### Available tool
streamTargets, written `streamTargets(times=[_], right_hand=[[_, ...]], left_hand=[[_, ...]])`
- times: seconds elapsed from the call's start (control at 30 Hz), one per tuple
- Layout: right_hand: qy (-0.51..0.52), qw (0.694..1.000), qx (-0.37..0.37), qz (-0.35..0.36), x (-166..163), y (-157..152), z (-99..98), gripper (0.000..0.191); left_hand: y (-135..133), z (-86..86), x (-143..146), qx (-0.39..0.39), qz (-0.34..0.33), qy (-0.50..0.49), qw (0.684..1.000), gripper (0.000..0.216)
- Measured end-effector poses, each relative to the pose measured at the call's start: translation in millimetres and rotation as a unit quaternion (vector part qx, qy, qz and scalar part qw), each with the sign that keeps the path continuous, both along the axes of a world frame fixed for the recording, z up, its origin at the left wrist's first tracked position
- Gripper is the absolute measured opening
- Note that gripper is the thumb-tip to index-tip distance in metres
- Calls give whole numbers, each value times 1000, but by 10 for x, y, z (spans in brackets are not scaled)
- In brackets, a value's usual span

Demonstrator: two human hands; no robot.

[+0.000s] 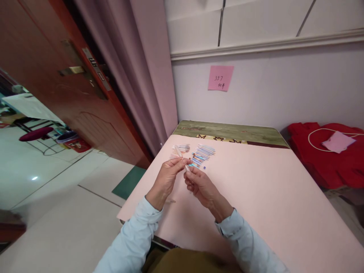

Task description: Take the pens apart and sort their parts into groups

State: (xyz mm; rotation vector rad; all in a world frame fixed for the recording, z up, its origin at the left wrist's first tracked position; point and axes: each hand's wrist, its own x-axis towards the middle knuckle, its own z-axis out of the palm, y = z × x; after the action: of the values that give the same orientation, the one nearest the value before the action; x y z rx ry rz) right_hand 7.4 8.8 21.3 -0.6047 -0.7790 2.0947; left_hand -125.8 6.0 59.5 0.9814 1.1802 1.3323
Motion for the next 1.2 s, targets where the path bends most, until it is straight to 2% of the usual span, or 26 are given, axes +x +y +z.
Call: streamTargets(times=[0.2, 0.33, 0.53, 0.67, 0.93, 1.1, 1.2], right_hand=[[-5, 999, -32, 29, 1, -2, 1, 48], [14, 1000, -10, -3, -1, 8, -8, 37], [25, 998, -53, 17, -8, 19, -11, 41], [29, 999, -41, -3, -6, 15, 3, 36], [19, 999, -29, 38, -1, 15, 17, 40], [-22, 999, 5, 26, 5, 25, -35, 35], [-57, 998, -3, 29, -6, 35, -79, 33]], left_hand=[[-3, 20, 12, -3, -10, 2, 1000, 31], [6, 19, 20, 1, 2, 1, 1000, 30], [10, 50, 44, -13, 1, -24, 1000, 30], [16, 30, 31, -8, 9, -26, 1000, 30], [15, 48, 25, -8, 11, -54, 998, 31], [22, 49, -69, 6, 51, -64, 997, 36], [39, 57, -227, 26, 123, -93, 988, 37]])
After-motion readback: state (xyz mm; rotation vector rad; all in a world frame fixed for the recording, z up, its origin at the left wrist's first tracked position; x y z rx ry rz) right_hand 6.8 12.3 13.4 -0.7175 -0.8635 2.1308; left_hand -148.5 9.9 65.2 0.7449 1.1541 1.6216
